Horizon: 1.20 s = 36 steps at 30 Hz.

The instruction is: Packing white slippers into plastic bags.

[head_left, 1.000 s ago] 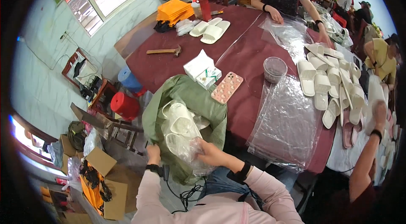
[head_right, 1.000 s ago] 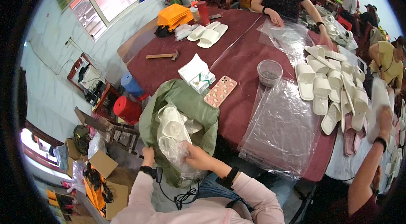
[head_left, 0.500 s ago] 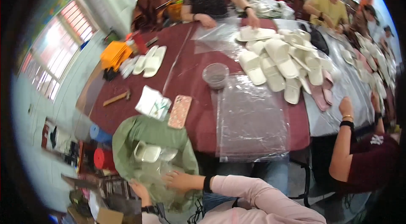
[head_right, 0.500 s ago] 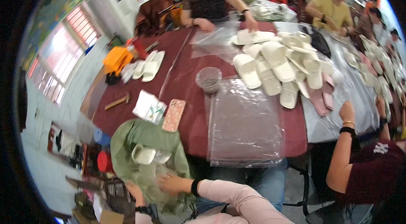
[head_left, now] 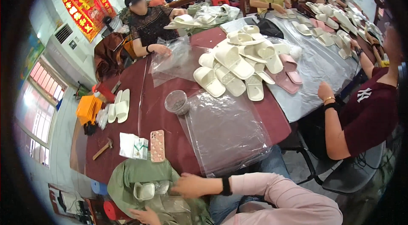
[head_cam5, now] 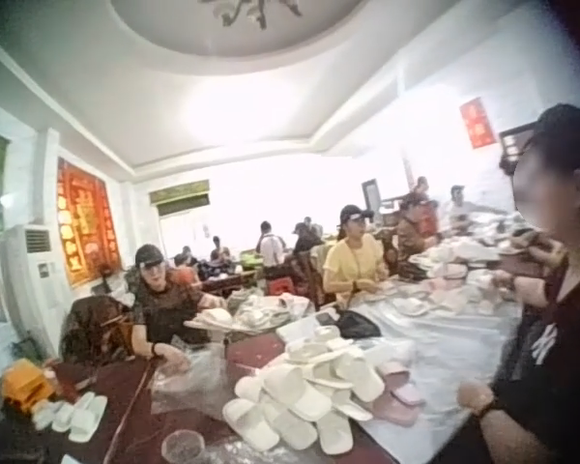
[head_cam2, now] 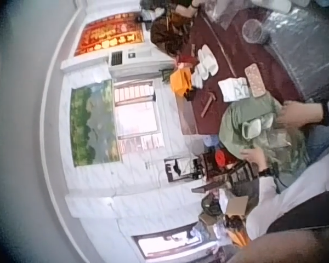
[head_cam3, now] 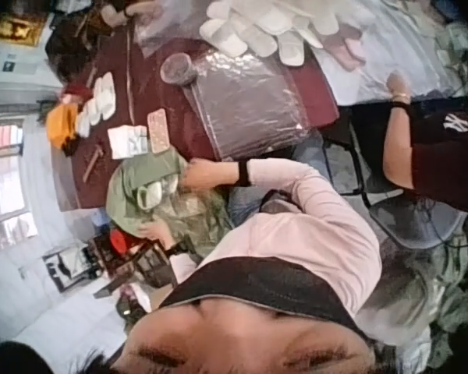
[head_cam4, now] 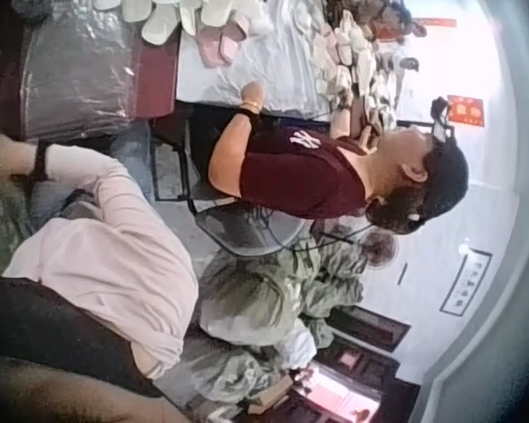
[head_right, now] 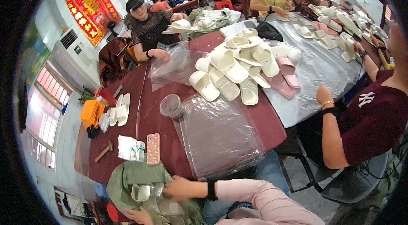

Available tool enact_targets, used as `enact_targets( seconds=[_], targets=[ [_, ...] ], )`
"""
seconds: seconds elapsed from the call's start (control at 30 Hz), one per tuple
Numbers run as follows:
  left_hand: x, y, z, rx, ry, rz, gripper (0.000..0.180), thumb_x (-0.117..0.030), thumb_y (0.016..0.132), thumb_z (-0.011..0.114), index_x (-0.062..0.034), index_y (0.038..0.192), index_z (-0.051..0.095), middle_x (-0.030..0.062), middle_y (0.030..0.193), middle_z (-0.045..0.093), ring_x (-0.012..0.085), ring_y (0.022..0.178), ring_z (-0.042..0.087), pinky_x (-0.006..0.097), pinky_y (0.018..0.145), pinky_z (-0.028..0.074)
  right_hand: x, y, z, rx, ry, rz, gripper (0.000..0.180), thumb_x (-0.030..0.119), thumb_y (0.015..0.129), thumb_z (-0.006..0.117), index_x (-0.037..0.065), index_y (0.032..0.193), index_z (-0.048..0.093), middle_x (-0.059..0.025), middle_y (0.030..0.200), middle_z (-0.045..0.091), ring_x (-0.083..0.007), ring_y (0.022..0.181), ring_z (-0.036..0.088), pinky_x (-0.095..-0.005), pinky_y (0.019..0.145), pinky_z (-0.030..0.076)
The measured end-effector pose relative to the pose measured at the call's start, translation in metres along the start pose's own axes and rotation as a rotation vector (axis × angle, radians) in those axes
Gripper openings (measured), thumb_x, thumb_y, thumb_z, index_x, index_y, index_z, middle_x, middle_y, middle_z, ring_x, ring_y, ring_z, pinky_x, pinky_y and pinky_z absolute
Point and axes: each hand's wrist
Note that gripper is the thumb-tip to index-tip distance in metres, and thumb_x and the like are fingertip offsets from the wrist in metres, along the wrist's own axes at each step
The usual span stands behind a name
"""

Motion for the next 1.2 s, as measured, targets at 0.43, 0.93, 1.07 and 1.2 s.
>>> enact_targets(
  seconds=[0.43,0.93,1.07,1.2],
  targets=[
    [-0.275,-0.040,-0.047,0.528,-1.000,0.948,0.057,-0.027,0.083,0.059,-0.0048,0.132,0.040,0.0278,0.138,0.031,0.0441,0.126,0.030,0.050,0.104,0.026,-0.107,-0.135,-0.126,-0.169,-0.266,0.660,0.047,0.036,0.080,0.061,0.012,0.120,0.054,-0.0113,0.106,0.061,-0.0325,0.100,0.058,-0.0450,0.084,0.044],
    [-0.339,-0.090,-0.045,0.421,-0.655,1.136,0.053,-0.043,0.088,0.051,-0.0177,0.134,0.043,0.0235,0.141,0.031,0.0448,0.132,0.022,0.064,0.103,0.012,-0.142,-0.175,-0.131,0.061,-0.323,0.986,0.045,0.032,0.079,0.060,0.013,0.119,0.054,-0.0076,0.127,0.050,-0.0269,0.117,0.047,-0.0476,0.089,0.043],
    [-0.337,-0.087,-0.038,0.413,-0.680,1.147,0.054,-0.044,0.087,0.052,-0.0179,0.134,0.043,0.0229,0.141,0.031,0.0451,0.132,0.022,0.065,0.102,0.012,-0.145,-0.178,-0.126,0.009,-0.342,0.951,0.038,0.032,0.080,0.061,0.013,0.112,0.057,-0.0079,0.118,0.053,-0.0273,0.116,0.049,-0.0518,0.087,0.042],
    [-0.336,-0.087,-0.034,0.393,-0.681,1.136,0.056,-0.044,0.086,0.054,-0.0180,0.134,0.043,0.0222,0.141,0.031,0.0444,0.132,0.022,0.065,0.102,0.012,-0.147,-0.175,-0.139,0.012,-0.292,0.944,0.038,0.032,0.080,0.060,0.011,0.111,0.056,-0.0109,0.116,0.054,-0.0292,0.112,0.052,-0.0484,0.088,0.043]
  ],
)
Point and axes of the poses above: each hand's wrist, its own y-axis towards the middle knuckle, its own z-axis out of the palm, x = y × z
